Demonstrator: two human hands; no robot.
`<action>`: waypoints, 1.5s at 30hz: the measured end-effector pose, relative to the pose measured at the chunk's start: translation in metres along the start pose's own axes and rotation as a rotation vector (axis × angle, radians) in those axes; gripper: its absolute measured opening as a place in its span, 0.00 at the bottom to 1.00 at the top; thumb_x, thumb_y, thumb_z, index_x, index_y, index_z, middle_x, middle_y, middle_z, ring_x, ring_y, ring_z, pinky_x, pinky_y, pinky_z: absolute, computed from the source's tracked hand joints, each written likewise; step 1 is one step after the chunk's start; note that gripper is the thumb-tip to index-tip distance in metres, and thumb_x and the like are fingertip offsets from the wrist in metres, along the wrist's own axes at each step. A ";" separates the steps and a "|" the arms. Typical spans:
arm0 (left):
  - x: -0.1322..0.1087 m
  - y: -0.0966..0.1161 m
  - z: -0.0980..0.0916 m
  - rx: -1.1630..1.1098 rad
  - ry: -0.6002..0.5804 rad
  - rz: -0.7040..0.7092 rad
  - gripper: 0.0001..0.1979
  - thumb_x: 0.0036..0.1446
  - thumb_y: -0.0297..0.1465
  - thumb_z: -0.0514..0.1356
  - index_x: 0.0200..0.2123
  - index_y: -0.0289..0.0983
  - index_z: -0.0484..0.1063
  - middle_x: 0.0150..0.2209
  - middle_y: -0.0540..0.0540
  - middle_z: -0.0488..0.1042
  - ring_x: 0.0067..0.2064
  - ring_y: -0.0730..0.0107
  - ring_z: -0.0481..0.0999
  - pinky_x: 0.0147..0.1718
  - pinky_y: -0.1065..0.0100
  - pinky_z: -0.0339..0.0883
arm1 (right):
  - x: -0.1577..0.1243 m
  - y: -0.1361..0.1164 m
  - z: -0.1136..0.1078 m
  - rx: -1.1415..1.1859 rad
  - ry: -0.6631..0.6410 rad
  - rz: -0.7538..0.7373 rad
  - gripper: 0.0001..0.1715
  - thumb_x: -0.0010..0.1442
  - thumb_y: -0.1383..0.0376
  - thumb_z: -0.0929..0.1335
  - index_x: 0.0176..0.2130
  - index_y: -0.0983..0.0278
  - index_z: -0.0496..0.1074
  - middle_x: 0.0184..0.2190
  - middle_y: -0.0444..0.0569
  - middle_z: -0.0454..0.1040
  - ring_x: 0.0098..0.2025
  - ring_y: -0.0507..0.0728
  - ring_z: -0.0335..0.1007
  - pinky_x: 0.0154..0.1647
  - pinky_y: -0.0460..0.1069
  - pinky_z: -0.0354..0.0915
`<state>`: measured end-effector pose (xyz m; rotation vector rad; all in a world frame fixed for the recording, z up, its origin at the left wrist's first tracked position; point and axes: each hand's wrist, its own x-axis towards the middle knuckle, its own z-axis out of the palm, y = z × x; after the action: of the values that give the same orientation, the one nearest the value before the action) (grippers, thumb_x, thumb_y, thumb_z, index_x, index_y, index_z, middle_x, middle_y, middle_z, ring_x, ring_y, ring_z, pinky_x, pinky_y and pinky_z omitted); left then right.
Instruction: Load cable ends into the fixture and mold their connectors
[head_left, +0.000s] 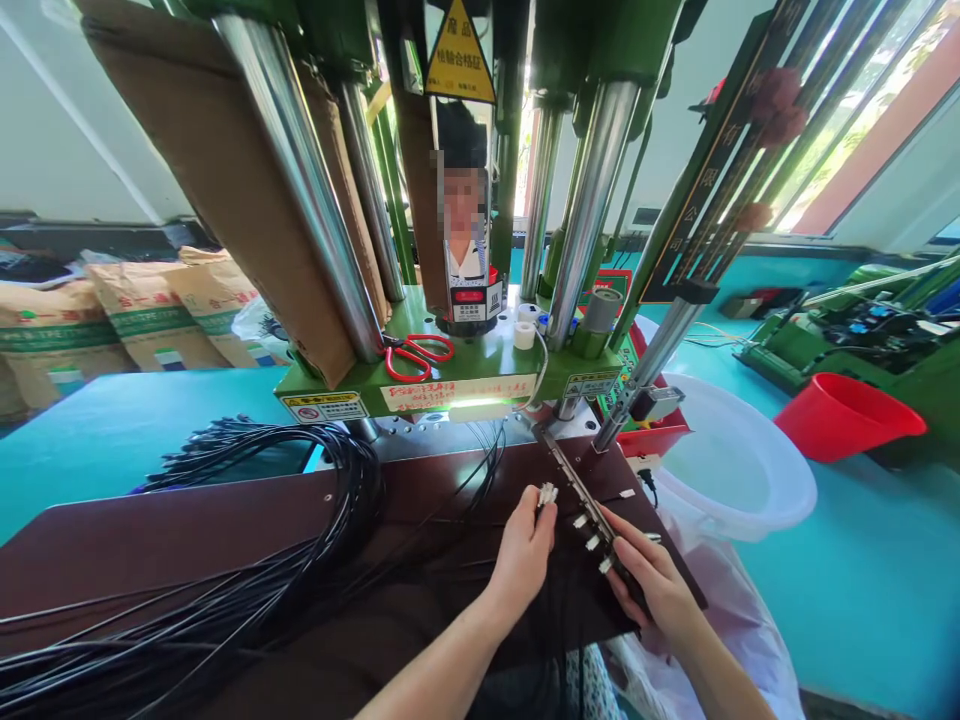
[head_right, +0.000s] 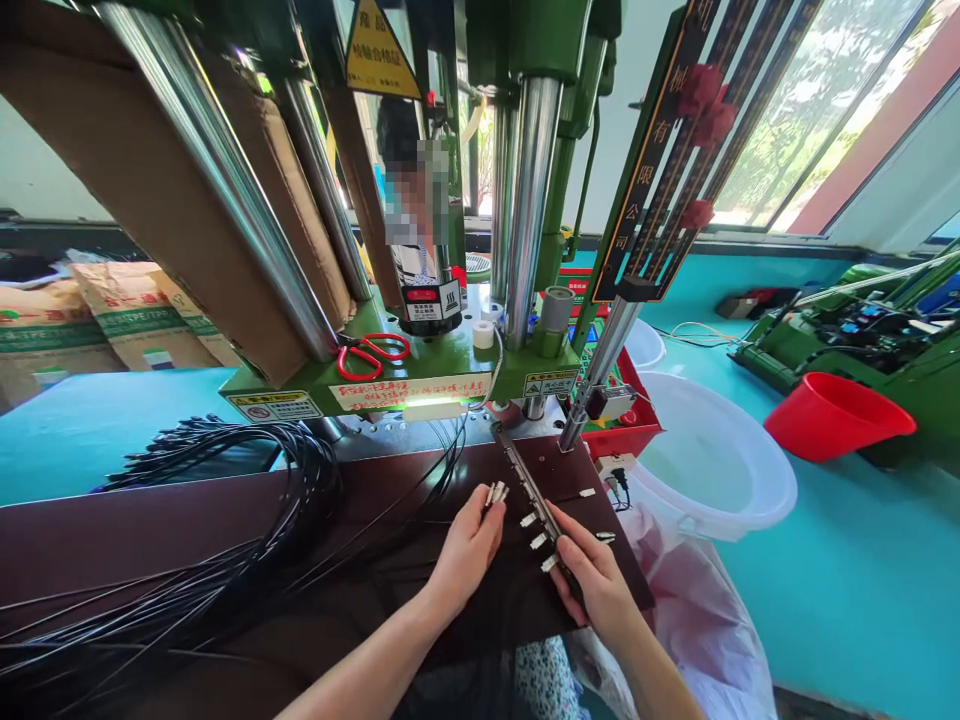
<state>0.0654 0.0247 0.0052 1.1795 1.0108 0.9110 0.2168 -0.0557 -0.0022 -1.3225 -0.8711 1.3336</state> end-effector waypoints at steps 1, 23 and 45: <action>-0.001 0.001 0.000 0.036 -0.017 0.043 0.10 0.51 0.38 0.55 0.26 0.37 0.61 0.21 0.55 0.60 0.24 0.78 0.58 0.24 0.74 0.53 | 0.000 -0.001 0.000 -0.003 -0.005 0.006 0.35 0.58 0.53 0.62 0.59 0.67 0.56 0.12 0.37 0.58 0.10 0.44 0.45 0.09 0.39 0.40; 0.000 -0.001 -0.004 0.070 -0.015 0.013 0.09 0.46 0.35 0.59 0.24 0.35 0.65 0.20 0.54 0.62 0.24 0.76 0.58 0.25 0.73 0.53 | -0.002 -0.008 0.001 -0.005 -0.036 0.028 0.36 0.56 0.53 0.64 0.58 0.68 0.57 0.12 0.37 0.58 0.10 0.44 0.47 0.08 0.39 0.40; -0.001 0.002 -0.005 0.112 0.002 0.035 0.08 0.47 0.34 0.57 0.23 0.35 0.64 0.20 0.54 0.61 0.25 0.76 0.59 0.26 0.72 0.53 | -0.001 -0.008 0.003 -0.067 -0.033 0.019 0.34 0.56 0.52 0.64 0.57 0.66 0.60 0.12 0.37 0.58 0.10 0.44 0.46 0.08 0.39 0.42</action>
<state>0.0600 0.0259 0.0072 1.2940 1.0570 0.8932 0.2150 -0.0546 0.0058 -1.3669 -0.9342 1.3548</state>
